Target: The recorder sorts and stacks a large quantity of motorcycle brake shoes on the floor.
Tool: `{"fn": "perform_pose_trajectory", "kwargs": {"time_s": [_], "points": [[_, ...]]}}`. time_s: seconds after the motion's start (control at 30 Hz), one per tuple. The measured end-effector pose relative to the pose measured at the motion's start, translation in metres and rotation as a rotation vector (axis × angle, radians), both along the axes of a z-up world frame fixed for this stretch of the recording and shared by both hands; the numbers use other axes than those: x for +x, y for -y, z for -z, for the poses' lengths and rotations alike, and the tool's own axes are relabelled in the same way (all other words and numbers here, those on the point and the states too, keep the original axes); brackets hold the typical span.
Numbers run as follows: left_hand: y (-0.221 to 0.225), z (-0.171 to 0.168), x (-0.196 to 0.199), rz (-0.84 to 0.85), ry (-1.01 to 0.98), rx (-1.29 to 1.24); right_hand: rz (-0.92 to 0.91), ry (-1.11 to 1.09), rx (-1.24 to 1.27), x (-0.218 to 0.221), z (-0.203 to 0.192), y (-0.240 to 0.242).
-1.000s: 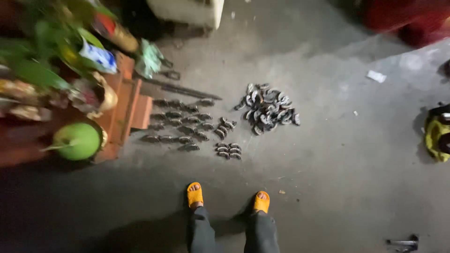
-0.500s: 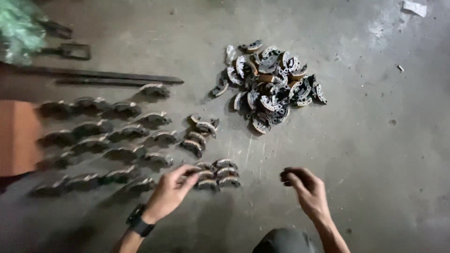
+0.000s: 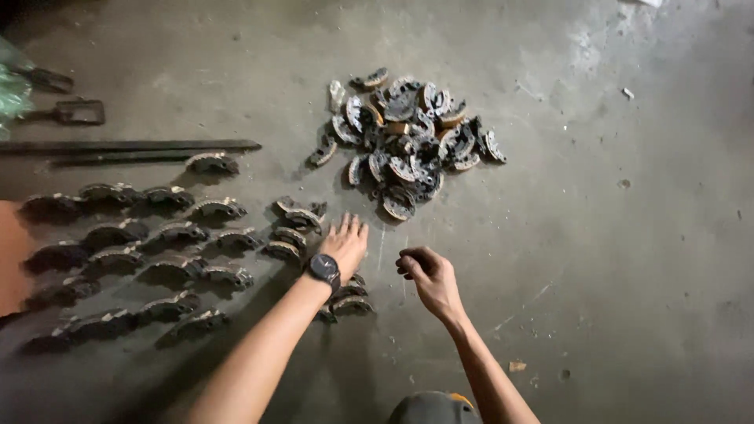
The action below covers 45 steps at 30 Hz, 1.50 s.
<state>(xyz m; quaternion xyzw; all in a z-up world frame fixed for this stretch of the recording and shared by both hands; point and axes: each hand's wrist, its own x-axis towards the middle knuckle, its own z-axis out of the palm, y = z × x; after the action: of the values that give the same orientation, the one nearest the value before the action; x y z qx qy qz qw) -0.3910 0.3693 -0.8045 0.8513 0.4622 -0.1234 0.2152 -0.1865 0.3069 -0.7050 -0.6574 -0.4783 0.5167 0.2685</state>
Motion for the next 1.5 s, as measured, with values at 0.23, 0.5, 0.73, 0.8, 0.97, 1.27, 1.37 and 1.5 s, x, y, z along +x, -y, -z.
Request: {"fn": "perform_pose_trajectory", "kwargs": {"time_s": [0.23,0.5,0.73,0.8,0.97,1.27,1.37,1.5], "points": [[0.007,0.084,0.023,0.017,-0.142,0.15,0.033,0.009,-0.044,0.024,0.044,0.017],[-0.007,0.105,0.032,-0.08,-0.114,0.136,0.048,0.371,0.223,0.017,0.046,-0.062],[-0.009,0.081,0.032,-0.08,-0.128,0.11,-0.104,0.722,0.752,0.001,0.084,-0.133],[-0.013,0.061,0.027,-0.097,-0.092,0.129,-0.074,0.788,0.68,0.001,0.092,-0.149],[-0.016,0.039,0.025,-0.108,-0.06,0.113,-0.011,0.841,0.567,0.016,0.098,-0.176],[-0.025,0.012,0.017,-0.167,0.05,0.045,0.304,0.767,0.325,0.073,0.092,-0.192],[-0.026,-0.015,0.016,-0.216,0.047,-0.241,0.164,0.761,0.727,0.084,0.096,-0.161],[-0.025,0.0,0.015,-0.153,0.03,-0.031,0.041,0.787,0.709,0.07,0.099,-0.143]]}}
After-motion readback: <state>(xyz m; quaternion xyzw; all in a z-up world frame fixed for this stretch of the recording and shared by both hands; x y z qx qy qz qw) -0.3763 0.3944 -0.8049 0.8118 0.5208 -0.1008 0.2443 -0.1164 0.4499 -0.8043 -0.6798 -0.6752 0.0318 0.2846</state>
